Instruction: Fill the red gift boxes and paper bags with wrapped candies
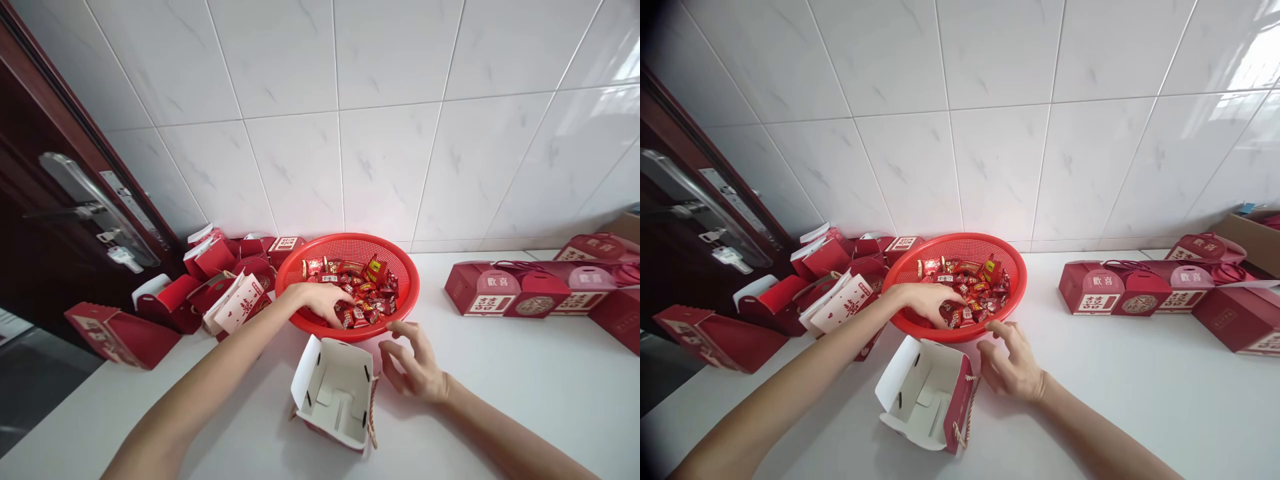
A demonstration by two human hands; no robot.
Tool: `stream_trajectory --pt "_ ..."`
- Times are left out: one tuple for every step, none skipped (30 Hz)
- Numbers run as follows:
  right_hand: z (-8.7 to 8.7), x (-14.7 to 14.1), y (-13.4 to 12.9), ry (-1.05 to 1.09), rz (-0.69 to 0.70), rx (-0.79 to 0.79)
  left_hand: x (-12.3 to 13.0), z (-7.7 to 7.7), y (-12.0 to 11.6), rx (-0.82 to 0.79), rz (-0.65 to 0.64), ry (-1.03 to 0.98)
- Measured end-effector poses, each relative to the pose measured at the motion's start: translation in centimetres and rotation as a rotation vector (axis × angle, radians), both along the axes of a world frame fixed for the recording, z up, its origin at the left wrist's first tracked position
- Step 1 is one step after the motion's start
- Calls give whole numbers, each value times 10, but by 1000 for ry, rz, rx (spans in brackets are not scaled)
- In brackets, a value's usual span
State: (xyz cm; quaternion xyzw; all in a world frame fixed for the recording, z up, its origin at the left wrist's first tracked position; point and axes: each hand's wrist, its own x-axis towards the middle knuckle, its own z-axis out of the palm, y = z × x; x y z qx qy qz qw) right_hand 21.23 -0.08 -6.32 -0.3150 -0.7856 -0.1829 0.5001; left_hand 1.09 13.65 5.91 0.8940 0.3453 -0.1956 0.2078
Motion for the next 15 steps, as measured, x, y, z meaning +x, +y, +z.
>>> stream_trajectory --pt "-2 -3 -1 -25 31 16 5 -2 0 9 0 23" --pt "-5 -5 -2 -56 73 31 9 -4 -1 23 0 35" --pt "-7 -8 -2 -86 118 41 13 -5 -2 40 -4 41" --pt "-9 -10 -3 -108 157 43 16 -5 -2 56 -12 45" --pt "-10 -13 -3 -120 182 35 19 -5 -3 69 -24 50" --pt "-11 -15 -3 -120 195 20 21 -4 -2 86 -38 52" --pt "-12 -17 -3 -112 196 3 22 -4 -1 105 -48 50" --pt "-13 -19 -3 -101 194 -13 22 -4 0 123 -55 40" --pt "-14 -20 -3 -92 191 -25 22 -4 2 142 -56 21" --pt "-14 -20 -3 -88 189 -34 22 -4 5 166 -48 -5" --pt "-15 -20 -3 -88 189 -41 21 -5 8 193 -35 -34" --pt "-16 -20 -3 -90 189 -46 20 -6 11 225 -19 -61" --pt "-16 -21 -2 -91 191 -44 18 -6 15 257 -4 -82" --pt "-17 -21 -2 -89 195 -33 17 -7 18 286 7 -102" --pt "-17 -21 -1 -84 197 -19 16 -7 20 308 17 -120"
